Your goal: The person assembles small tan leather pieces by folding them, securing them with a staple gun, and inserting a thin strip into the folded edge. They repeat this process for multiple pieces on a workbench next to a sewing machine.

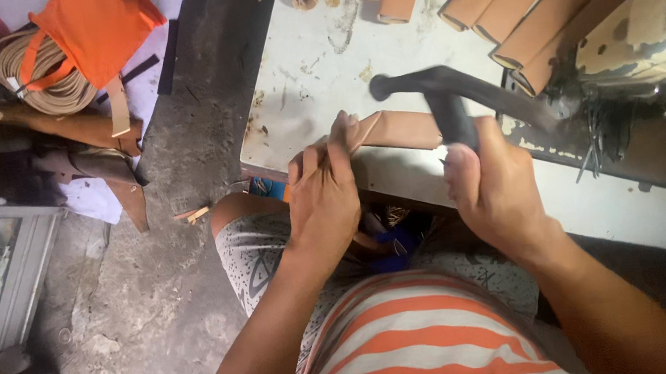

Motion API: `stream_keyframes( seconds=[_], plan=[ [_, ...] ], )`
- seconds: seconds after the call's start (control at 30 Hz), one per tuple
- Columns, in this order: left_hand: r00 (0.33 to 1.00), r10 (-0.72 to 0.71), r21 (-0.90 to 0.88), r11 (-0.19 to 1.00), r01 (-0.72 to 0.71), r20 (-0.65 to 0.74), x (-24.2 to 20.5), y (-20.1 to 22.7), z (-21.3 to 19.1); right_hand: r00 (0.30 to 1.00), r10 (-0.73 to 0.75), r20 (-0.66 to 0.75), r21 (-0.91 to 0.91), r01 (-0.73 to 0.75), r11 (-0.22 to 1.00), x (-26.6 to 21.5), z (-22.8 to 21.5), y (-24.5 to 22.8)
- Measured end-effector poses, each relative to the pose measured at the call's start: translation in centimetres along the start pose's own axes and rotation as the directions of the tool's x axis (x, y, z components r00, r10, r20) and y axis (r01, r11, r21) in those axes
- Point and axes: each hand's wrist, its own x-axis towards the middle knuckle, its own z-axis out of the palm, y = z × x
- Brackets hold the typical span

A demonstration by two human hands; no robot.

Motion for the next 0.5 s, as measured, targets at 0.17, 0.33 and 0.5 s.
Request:
stream_keyframes(
  seconds=[0.17, 0.33, 0.5],
  plan=[
    [1.000, 0.029, -0.154, 0.988, -0.029, -0.003, -0.1, 0.5, -1.8, 0.987, -0.021, 0.157, -0.145, 0.045, 0.988, 0.1, 0.6, -1.1],
    [0.972, 0.129, 0.229, 0.970, -0.082, -0.198, -1.5, -1.6, 0.4, 0.987, -0.058, 0.149, -0.100, 0.074, 0.992, 0.2, 0.9, 0.2],
    [0.976, 0.105, 0.282, 0.958, -0.048, -0.192, -1.3, -1.1, -0.6, 0.998, -0.052, 0.020, 0.053, 0.051, 0.997, -1.0, 0.0, 0.7]
  ],
)
